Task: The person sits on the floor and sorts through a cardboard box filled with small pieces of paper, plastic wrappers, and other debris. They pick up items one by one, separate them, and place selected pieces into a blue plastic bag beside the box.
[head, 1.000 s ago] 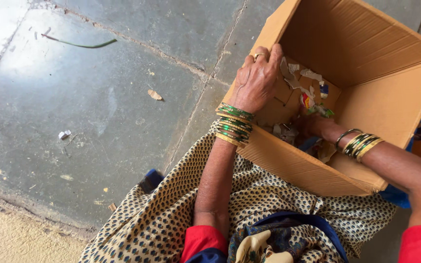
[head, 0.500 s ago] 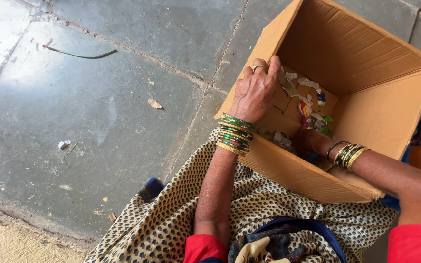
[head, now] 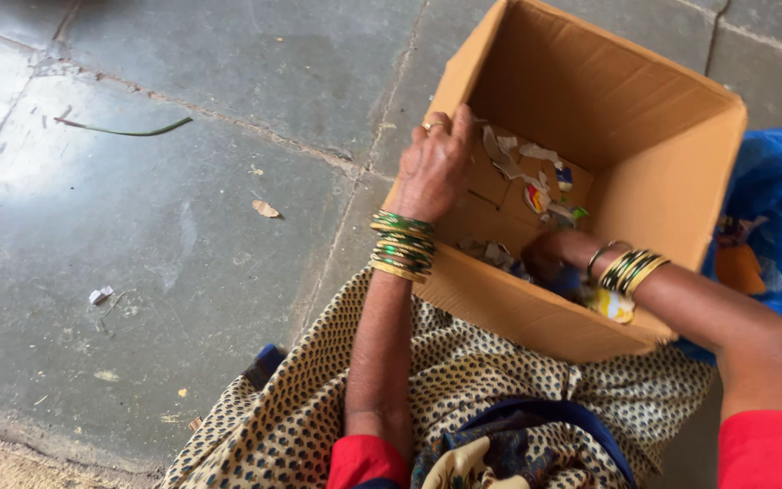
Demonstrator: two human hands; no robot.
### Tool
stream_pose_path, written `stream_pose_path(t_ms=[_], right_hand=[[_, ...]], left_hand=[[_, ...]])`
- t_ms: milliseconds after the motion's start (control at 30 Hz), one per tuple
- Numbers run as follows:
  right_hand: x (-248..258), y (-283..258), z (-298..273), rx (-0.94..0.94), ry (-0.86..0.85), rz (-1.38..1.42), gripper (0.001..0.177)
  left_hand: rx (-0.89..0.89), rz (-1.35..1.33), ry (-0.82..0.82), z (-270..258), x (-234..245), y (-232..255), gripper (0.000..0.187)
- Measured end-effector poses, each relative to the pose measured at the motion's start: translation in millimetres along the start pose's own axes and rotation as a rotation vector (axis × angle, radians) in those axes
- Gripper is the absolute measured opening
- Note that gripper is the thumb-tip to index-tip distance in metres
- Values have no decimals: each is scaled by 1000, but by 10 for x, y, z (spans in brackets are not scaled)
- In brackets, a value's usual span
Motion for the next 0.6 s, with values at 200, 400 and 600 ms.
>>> stream_pose_path(t_ms=[200,400,600], right_hand=[[1257,-164,-1269,146,320,656,31],[1605,-66,-2207,398,875,1186,28],[1362,-111,-2746,302,1419,1253,22]], left_hand=[[-79,243,346,1,218,243,62],[62,-504,87,59,-175,793,65],[235,-1208,-305,16,-731,1423,83]])
Point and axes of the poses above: each hand's wrist, its own z-axis towards the middle knuckle, its own x-axis out of the back of the hand, y = z × x, the point moved 6 cm from there along z, towards the middle knuckle, and after that the axes turned 1 degree about y, right-handed, at the moved point
